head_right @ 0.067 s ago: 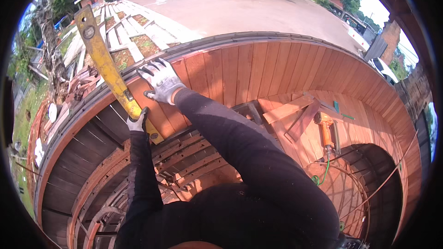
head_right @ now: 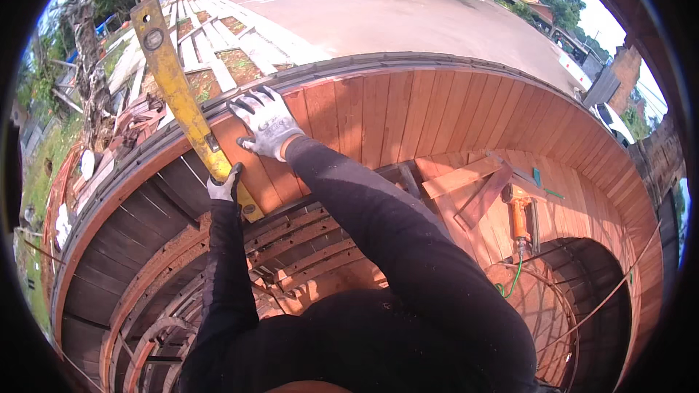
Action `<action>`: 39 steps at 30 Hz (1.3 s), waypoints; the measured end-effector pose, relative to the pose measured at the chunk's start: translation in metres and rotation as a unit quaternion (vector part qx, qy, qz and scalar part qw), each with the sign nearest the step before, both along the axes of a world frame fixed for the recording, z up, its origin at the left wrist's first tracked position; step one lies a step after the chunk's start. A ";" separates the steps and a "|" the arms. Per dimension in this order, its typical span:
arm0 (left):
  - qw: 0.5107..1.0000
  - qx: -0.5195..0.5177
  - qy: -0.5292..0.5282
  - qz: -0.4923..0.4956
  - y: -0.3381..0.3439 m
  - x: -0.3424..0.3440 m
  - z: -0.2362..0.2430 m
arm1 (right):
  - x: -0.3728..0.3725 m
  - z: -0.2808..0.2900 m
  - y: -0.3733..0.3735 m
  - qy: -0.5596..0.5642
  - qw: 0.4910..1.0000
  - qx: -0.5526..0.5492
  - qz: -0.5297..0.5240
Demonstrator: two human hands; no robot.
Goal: The person installs wooden planks on a curved wooden structure. They use a nail gun to secure the planks and a spirit level to check alignment, repeating the process for multiple planks.
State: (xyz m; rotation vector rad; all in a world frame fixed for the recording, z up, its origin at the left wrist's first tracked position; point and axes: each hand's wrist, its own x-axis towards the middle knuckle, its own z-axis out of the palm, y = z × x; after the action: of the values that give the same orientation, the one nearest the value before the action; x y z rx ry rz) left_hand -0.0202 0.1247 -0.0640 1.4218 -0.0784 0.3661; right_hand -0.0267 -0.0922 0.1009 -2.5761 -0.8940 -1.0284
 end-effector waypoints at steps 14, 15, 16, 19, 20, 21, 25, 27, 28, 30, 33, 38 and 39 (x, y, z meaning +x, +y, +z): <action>0.998 -0.046 -0.008 -0.038 0.001 -0.008 0.018 | 0.002 0.013 0.011 -0.020 1.000 -0.016 -0.006; 0.998 -0.045 -0.001 -0.040 0.002 -0.004 0.010 | 0.002 0.012 0.010 -0.034 0.999 -0.022 -0.001; 1.000 -0.001 0.010 -0.028 -0.002 -0.007 0.019 | 0.001 0.012 0.008 -0.029 0.999 -0.020 -0.007; 0.999 0.021 0.030 -0.022 -0.011 -0.025 0.048 | 0.001 0.013 0.005 -0.008 0.999 -0.027 -0.017; 0.999 -0.014 0.027 -0.040 -0.009 -0.019 0.039 | 0.001 0.013 0.006 -0.014 1.000 -0.024 -0.007; 0.998 -0.015 0.049 -0.029 -0.007 -0.018 0.037 | -0.001 0.014 0.010 -0.011 0.999 -0.030 -0.010; 0.999 -0.018 0.031 -0.028 -0.009 -0.018 0.039 | -0.003 0.017 0.009 -0.010 0.999 -0.039 -0.018; 0.999 -0.017 0.033 -0.023 -0.010 -0.018 0.040 | -0.002 0.017 0.009 -0.011 0.999 -0.042 -0.021; 0.999 -0.018 0.035 -0.021 -0.010 -0.017 0.039 | -0.002 0.017 0.009 -0.009 0.999 -0.042 -0.022; 0.998 -0.036 0.032 -0.026 -0.009 -0.015 0.038 | -0.001 0.017 0.011 -0.018 0.999 -0.033 -0.020; 0.997 -0.065 0.017 -0.048 -0.009 -0.015 0.035 | 0.000 0.015 0.011 -0.031 0.999 -0.014 -0.017; 0.998 -0.046 0.007 -0.035 -0.010 -0.014 0.033 | -0.002 0.017 0.012 -0.018 0.999 -0.021 -0.026; 0.998 -0.044 0.013 -0.031 -0.011 -0.013 0.036 | -0.001 0.018 0.011 -0.017 0.999 -0.025 -0.029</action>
State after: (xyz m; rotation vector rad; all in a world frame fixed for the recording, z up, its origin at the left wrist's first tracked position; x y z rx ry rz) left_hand -0.0331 0.1134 -0.0284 1.3344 -0.0846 0.2957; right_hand -0.0273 -0.0812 0.1188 -2.6467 -0.8689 -1.0821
